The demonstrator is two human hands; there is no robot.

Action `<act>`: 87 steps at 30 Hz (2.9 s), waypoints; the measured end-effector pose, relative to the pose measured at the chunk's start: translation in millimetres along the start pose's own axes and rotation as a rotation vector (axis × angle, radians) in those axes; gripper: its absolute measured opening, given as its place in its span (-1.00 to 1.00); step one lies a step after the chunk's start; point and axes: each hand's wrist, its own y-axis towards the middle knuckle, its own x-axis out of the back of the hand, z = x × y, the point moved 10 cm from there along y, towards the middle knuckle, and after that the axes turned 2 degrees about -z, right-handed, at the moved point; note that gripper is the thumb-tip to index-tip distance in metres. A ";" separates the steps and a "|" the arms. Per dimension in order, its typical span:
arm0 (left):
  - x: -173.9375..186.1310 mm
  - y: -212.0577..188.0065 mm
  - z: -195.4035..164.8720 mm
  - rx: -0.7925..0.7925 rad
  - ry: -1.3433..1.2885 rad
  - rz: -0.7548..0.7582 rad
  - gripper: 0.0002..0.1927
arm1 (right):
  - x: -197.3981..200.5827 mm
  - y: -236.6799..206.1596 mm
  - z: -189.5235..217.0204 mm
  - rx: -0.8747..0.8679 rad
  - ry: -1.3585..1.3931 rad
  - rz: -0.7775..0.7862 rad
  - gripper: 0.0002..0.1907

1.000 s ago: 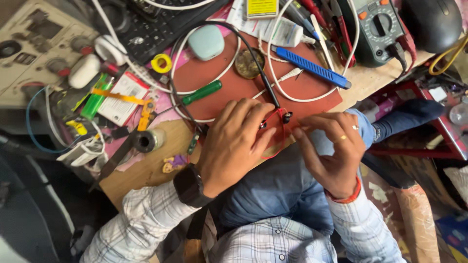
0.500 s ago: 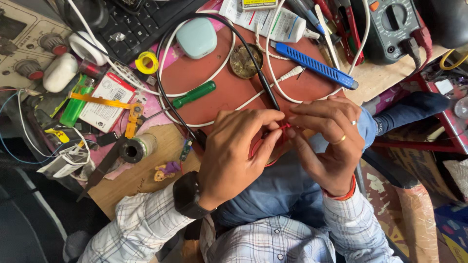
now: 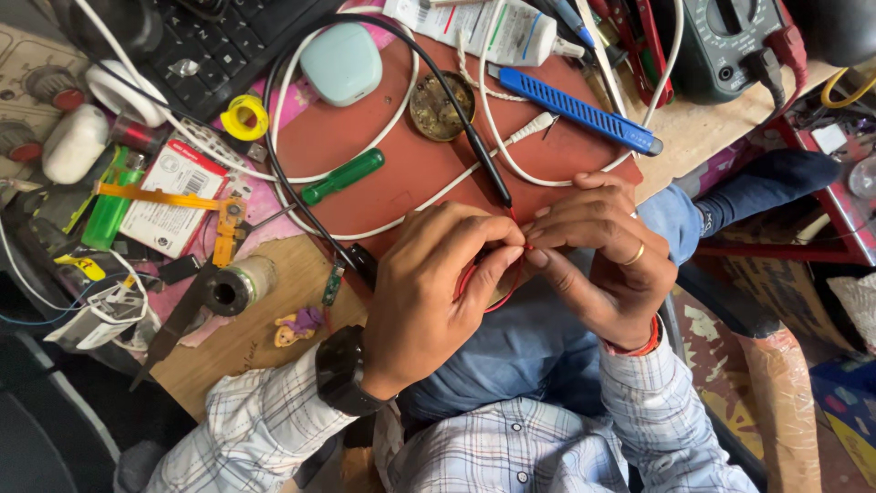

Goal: The person sits at a cluttered repair workbench and repairs a wired earphone: they use a utility knife to cut and strip the red wire, twist the wire ends together by hand, and hold a smartphone with an attached flex cable while working on the connection.

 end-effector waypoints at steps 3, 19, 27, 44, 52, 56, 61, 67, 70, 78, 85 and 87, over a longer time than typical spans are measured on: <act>-1.6 0.2 1.1 -0.003 0.003 -0.002 -0.88 | -0.6 0.6 -1.5 -0.015 0.005 0.008 -0.84; 12.8 -3.3 11.4 0.041 -0.157 -0.051 -0.87 | -6.9 0.1 1.5 -0.052 0.013 0.004 -0.75; 11.9 -0.1 6.6 0.001 -0.100 -0.033 -0.89 | -3.9 -0.5 1.1 -0.030 -0.008 -0.005 -0.82; 2.5 -2.0 5.1 -0.029 -0.089 -0.027 -0.84 | -3.0 -1.1 -2.6 -0.071 -0.021 -0.006 -0.83; 7.4 -2.6 3.2 -0.077 -0.058 -0.033 -0.82 | -2.6 -0.1 -1.7 -0.055 0.028 -0.003 -0.81; 6.5 -3.3 2.5 -0.081 -0.042 -0.030 -0.82 | -2.9 -0.9 -1.6 -0.048 0.024 0.001 -0.82; 5.8 -4.6 1.1 -0.066 -0.081 -0.015 -0.82 | -2.5 -2.9 -2.7 -0.061 0.036 -0.036 -0.83; 9.9 -5.0 3.7 -0.036 -0.106 -0.036 -0.83 | -6.4 -1.9 1.3 -0.041 0.018 -0.014 -0.84; 11.1 -5.7 -0.7 -0.079 -0.093 -0.052 -0.81 | -7.6 -1.0 1.8 -0.045 -0.011 0.000 -0.84; 8.7 -6.9 4.4 -0.032 -0.119 -0.052 -0.80 | -8.6 0.1 2.4 -0.041 -0.034 0.025 -0.83; 4.4 -8.5 8.9 -0.014 -0.135 -0.028 -0.77 | -8.1 1.6 1.1 -0.053 -0.030 0.073 -0.81; 3.9 -8.6 9.3 -0.005 -0.140 -0.031 -0.76 | -7.7 2.4 2.1 -0.049 -0.024 0.077 -0.81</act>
